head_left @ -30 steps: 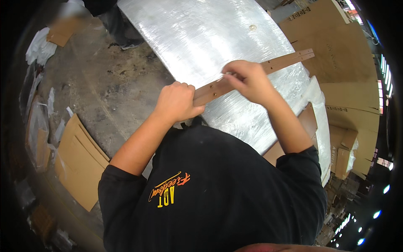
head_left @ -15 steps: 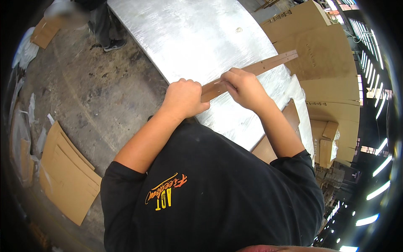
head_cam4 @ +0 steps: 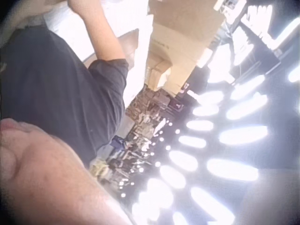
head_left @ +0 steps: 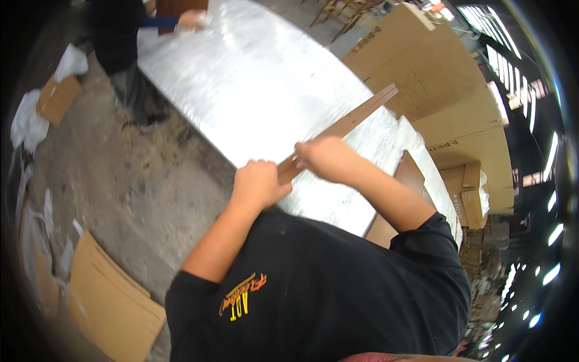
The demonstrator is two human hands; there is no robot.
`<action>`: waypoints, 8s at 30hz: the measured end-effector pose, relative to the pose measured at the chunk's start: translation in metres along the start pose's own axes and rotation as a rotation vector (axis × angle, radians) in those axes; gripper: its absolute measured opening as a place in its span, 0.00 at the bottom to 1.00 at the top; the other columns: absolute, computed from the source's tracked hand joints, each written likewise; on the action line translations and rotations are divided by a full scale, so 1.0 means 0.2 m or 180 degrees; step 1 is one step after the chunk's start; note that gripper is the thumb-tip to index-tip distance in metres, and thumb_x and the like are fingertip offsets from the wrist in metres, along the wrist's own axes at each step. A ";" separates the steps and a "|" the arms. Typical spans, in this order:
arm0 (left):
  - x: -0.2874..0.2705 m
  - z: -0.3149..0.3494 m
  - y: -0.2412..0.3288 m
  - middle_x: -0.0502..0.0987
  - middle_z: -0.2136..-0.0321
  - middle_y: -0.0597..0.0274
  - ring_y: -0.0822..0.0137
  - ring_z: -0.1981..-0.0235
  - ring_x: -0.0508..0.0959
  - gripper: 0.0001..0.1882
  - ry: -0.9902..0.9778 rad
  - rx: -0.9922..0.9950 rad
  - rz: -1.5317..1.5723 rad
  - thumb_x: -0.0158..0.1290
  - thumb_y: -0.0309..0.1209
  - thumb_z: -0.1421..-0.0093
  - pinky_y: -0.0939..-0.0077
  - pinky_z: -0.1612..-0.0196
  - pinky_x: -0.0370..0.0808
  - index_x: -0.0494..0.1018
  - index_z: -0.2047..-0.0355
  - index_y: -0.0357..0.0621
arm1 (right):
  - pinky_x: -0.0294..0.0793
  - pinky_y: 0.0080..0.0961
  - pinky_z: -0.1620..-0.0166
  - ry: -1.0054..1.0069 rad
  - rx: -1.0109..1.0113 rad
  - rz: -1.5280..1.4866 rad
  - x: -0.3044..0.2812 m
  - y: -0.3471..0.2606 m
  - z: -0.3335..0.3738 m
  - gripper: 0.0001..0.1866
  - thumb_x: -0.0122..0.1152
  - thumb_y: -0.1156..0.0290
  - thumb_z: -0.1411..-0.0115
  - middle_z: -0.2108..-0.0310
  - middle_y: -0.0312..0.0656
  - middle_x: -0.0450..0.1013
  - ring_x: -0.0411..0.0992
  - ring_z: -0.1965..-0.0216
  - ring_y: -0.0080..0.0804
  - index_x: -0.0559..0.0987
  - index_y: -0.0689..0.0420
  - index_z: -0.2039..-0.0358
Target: The person repeatedly picks up wooden panels, inserts small wooden plugs into pre-drilled holes, and places the panels on a plastic-covered table. The person handles multiple panels one at a time, flipping them to access holes on different sides.
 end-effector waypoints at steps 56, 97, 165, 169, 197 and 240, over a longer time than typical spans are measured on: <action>-0.07 0.02 0.06 0.85 0.65 0.46 0.47 0.61 0.85 0.28 0.0116 0.0096 -0.0274 0.65 0.56 0.48 0.52 0.57 0.82 0.83 0.66 0.39 | 0.81 0.46 0.64 -0.0472 0.0691 0.0526 0.00 0.06 -0.03 0.23 0.58 0.49 0.30 0.78 0.49 0.80 0.82 0.71 0.51 0.84 0.58 0.68; 0.05 -0.01 -0.03 0.84 0.68 0.48 0.49 0.64 0.86 0.25 0.0244 0.0063 -0.0123 0.67 0.51 0.50 0.55 0.59 0.83 0.83 0.67 0.38 | 0.79 0.46 0.63 -0.0463 0.0980 0.0460 -0.03 -0.02 -0.04 0.12 0.66 0.66 0.35 0.74 0.51 0.78 0.80 0.67 0.53 0.77 0.62 0.67; -0.01 0.02 0.10 0.83 0.68 0.46 0.45 0.63 0.84 0.29 -0.0034 -0.0136 -0.0487 0.65 0.55 0.48 0.52 0.57 0.81 0.81 0.67 0.37 | 0.80 0.42 0.69 0.0191 0.0418 0.0627 0.00 -0.07 0.15 0.19 0.62 0.57 0.31 0.76 0.48 0.81 0.83 0.71 0.48 0.84 0.60 0.72; 0.00 0.02 0.11 0.83 0.67 0.45 0.45 0.62 0.84 0.29 -0.0057 -0.0172 -0.0477 0.65 0.55 0.48 0.52 0.57 0.81 0.81 0.67 0.36 | 0.81 0.42 0.66 -0.0184 0.0884 0.0291 0.03 -0.01 0.15 0.08 0.64 0.71 0.40 0.71 0.49 0.82 0.84 0.66 0.47 0.83 0.60 0.63; 1.15 -0.18 -1.11 0.85 0.65 0.49 0.72 0.85 0.71 0.45 -0.2903 -0.1495 0.1097 0.64 0.65 0.41 0.75 0.86 0.61 0.79 0.43 0.32 | 0.71 0.39 0.51 0.3807 0.4980 -0.4625 1.40 1.12 1.66 0.13 0.56 0.55 0.26 0.64 0.31 0.73 0.68 0.55 0.34 0.77 0.47 0.66; 1.34 -0.77 0.50 0.71 0.35 0.39 0.48 0.35 0.74 0.24 -0.2133 -0.1516 0.5436 0.43 0.35 0.22 0.56 0.34 0.74 0.63 0.32 0.32 | 0.77 0.23 0.63 0.2479 0.3570 -0.3040 1.03 0.84 0.98 0.16 0.70 0.69 0.34 0.65 0.38 0.80 0.76 0.68 0.21 0.81 0.56 0.48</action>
Point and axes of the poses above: each hand's wrist, its own z-axis away from the middle knuckle, its own x-axis out of the palm, y = z × x, the point moved 7 cm from there along -z, towards the middle knuckle
